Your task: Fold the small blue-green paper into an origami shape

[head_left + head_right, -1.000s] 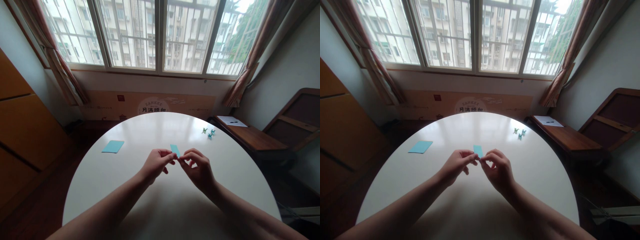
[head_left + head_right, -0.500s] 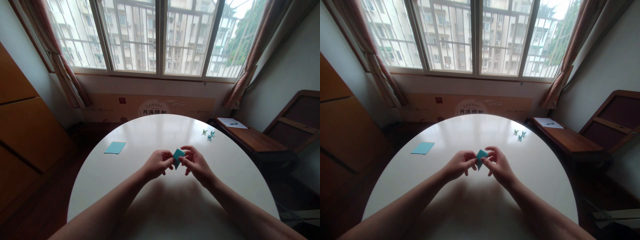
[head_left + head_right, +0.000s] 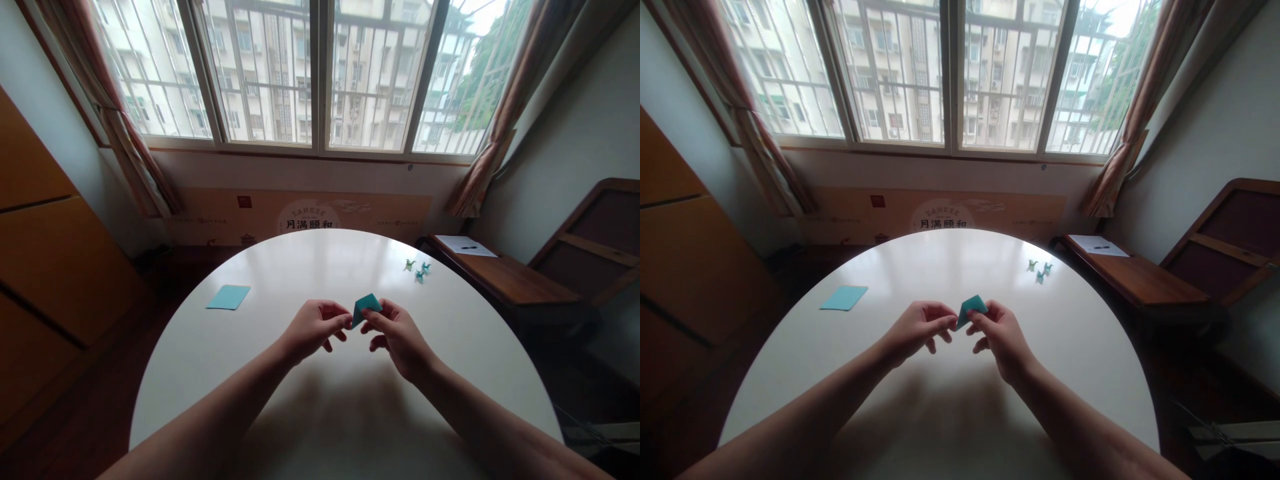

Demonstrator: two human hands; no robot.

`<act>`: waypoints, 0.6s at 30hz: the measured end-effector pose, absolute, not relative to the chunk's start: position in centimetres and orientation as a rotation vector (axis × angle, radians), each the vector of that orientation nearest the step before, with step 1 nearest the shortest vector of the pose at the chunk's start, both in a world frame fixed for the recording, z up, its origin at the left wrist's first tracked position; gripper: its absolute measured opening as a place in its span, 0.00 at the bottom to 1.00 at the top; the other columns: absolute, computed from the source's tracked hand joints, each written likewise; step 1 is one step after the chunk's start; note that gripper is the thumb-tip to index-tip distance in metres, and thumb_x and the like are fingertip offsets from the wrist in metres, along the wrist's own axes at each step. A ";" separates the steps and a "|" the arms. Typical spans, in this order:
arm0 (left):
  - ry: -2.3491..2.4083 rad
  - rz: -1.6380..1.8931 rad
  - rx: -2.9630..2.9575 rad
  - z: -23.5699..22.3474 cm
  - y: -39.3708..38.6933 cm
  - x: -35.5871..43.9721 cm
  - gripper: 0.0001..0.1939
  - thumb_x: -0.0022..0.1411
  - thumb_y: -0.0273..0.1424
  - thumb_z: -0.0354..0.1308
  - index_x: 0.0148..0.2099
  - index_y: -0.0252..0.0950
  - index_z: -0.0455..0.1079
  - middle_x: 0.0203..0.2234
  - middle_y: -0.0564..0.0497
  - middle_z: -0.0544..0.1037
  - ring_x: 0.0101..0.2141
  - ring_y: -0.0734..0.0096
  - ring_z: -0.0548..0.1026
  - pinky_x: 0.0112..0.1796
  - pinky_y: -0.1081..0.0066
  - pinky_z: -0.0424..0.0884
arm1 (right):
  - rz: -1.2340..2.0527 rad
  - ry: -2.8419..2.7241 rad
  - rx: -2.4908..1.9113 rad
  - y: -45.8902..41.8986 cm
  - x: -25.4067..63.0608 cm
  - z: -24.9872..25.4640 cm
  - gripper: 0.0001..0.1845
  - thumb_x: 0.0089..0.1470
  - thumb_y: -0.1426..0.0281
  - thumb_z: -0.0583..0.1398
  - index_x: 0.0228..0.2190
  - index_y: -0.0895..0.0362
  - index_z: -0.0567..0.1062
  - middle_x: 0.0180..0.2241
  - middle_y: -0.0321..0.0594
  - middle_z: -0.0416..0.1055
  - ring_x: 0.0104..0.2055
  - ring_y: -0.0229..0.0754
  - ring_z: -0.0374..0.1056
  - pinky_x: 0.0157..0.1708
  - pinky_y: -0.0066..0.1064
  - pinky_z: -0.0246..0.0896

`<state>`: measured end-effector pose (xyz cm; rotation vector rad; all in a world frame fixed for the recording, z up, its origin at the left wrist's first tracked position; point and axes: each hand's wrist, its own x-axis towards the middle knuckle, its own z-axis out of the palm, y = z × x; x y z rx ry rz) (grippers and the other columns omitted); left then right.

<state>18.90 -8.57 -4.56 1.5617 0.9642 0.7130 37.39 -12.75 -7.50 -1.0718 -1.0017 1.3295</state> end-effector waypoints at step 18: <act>0.933 0.703 1.614 -4.8 -8.0 18.4 0.09 0.52 0.31 0.63 0.35 0.30 0.77 0.21 0.52 0.74 0.22 0.74 0.70 0.16 0.77 0.70 | 1.415 -1.114 -1.095 -13.0 37.3 -7.1 0.19 0.47 0.57 0.69 0.33 0.59 0.77 0.29 0.40 0.69 0.29 0.37 0.62 0.17 0.22 0.59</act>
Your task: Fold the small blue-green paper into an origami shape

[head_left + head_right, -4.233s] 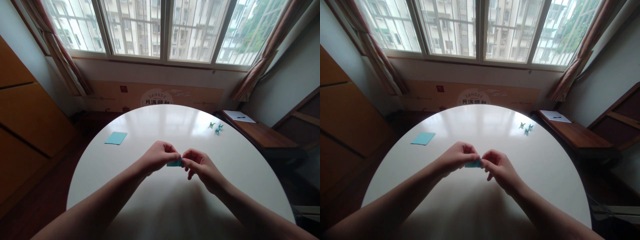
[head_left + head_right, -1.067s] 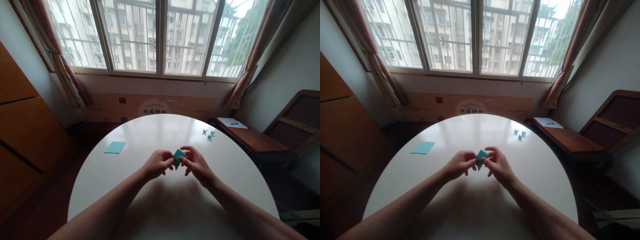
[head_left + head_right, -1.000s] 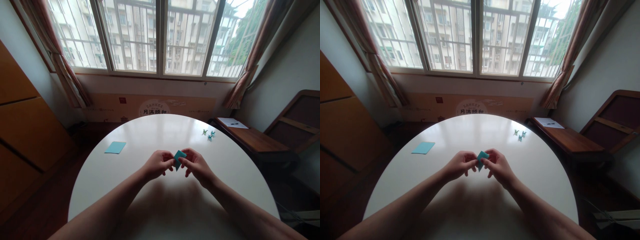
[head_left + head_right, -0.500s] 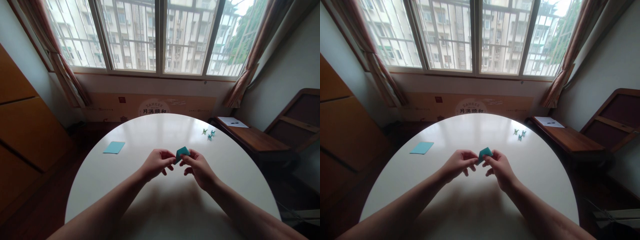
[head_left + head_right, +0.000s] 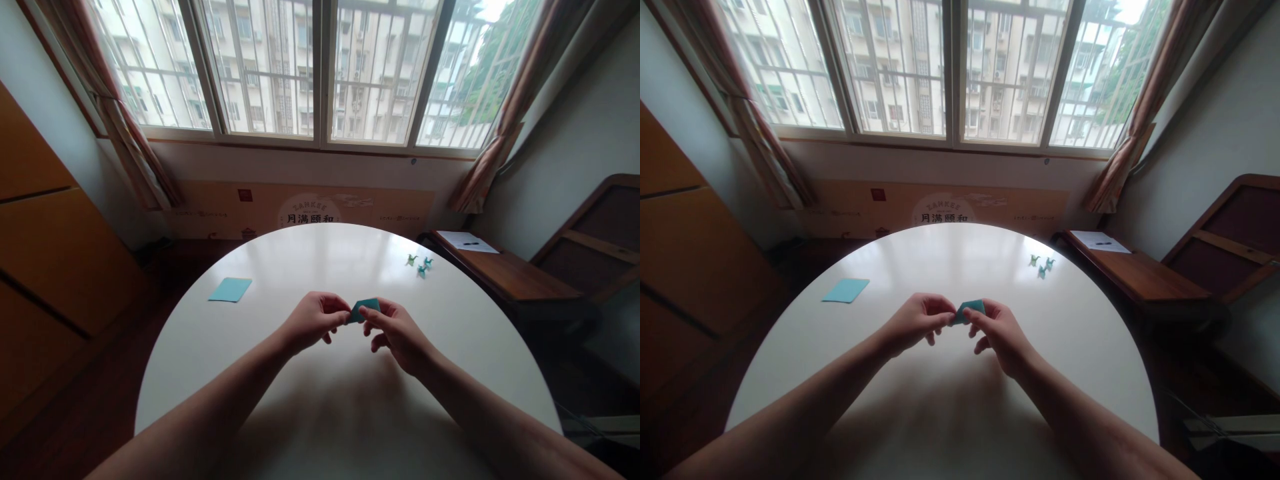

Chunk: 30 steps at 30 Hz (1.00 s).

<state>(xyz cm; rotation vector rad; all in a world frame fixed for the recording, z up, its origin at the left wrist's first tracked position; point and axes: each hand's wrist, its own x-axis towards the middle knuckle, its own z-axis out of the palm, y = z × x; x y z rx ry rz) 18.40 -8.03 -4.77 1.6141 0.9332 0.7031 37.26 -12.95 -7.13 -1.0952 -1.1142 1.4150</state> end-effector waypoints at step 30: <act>0.868 0.528 1.895 -4.4 -8.2 17.9 0.06 0.53 0.31 0.60 0.31 0.32 0.74 0.21 0.53 0.72 0.22 0.73 0.70 0.18 0.77 0.68 | 1.216 -1.634 -1.105 -12.6 38.2 -7.1 0.10 0.50 0.65 0.65 0.29 0.60 0.76 0.27 0.38 0.71 0.28 0.38 0.65 0.25 0.27 0.61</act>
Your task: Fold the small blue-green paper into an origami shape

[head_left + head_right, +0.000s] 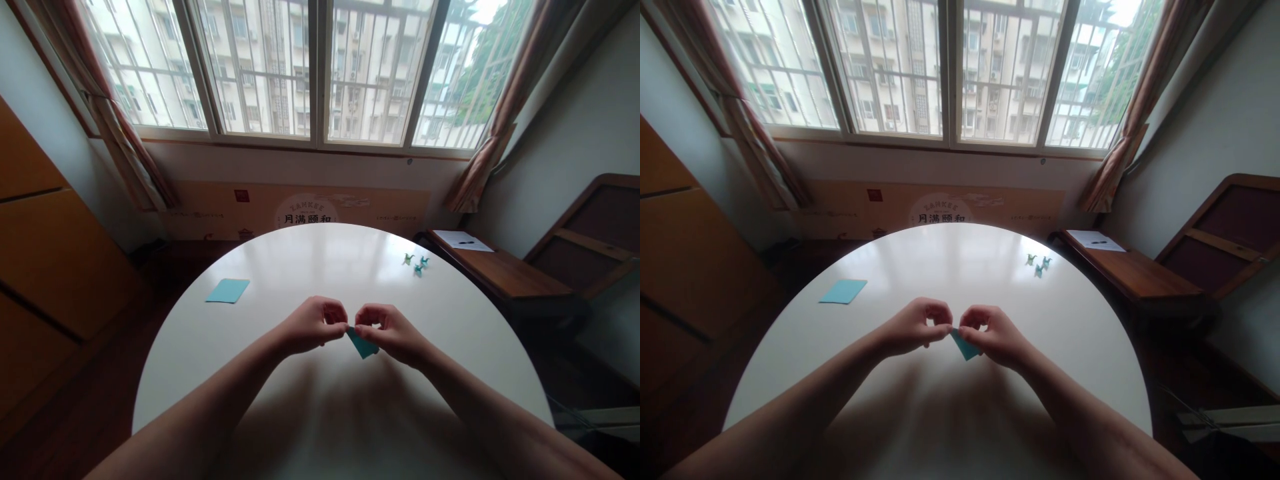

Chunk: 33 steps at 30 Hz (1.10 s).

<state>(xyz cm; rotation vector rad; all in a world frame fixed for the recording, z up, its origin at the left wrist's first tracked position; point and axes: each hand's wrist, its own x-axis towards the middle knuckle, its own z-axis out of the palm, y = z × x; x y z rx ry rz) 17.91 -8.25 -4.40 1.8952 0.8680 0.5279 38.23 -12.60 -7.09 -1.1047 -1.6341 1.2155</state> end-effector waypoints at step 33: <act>0.844 0.562 1.791 -4.2 -8.7 18.2 0.13 0.55 0.38 0.62 0.31 0.31 0.75 0.21 0.52 0.71 0.23 0.74 0.69 0.19 0.77 0.69 | 1.354 -1.614 -1.144 -12.8 37.7 -7.4 0.14 0.53 0.60 0.62 0.26 0.59 0.71 0.21 0.33 0.64 0.20 0.33 0.61 0.16 0.22 0.58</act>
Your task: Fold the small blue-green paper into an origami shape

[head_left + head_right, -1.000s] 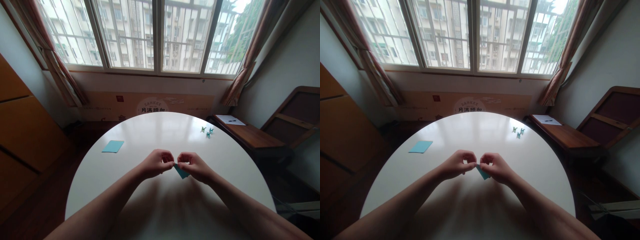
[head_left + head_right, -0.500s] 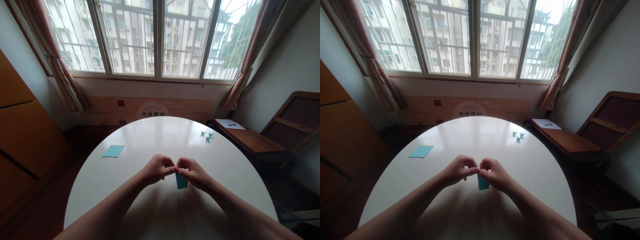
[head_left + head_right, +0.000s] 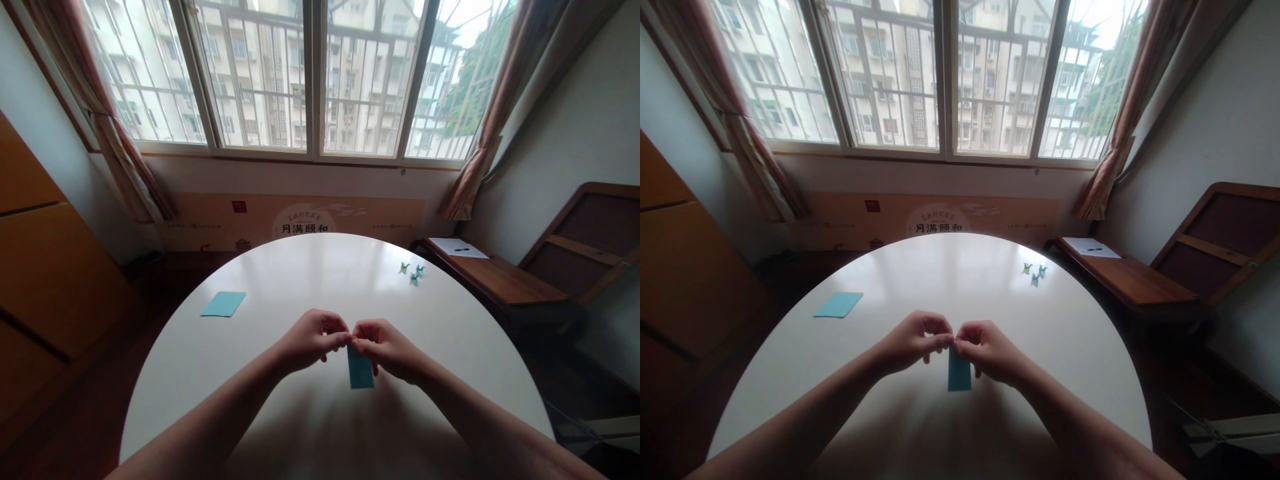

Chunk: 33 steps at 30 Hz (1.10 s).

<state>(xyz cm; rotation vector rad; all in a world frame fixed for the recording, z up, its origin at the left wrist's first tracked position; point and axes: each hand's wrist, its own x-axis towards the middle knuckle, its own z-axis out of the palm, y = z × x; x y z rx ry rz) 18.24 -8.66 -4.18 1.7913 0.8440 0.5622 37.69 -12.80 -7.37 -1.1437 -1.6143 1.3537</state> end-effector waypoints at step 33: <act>0.948 0.736 1.618 -3.5 -7.3 17.3 0.13 0.53 0.38 0.64 0.30 0.31 0.75 0.22 0.50 0.74 0.24 0.72 0.70 0.18 0.78 0.66 | 1.559 -1.414 -1.045 -11.9 39.7 -6.6 0.13 0.54 0.61 0.64 0.33 0.58 0.71 0.24 0.32 0.63 0.23 0.32 0.58 0.15 0.18 0.56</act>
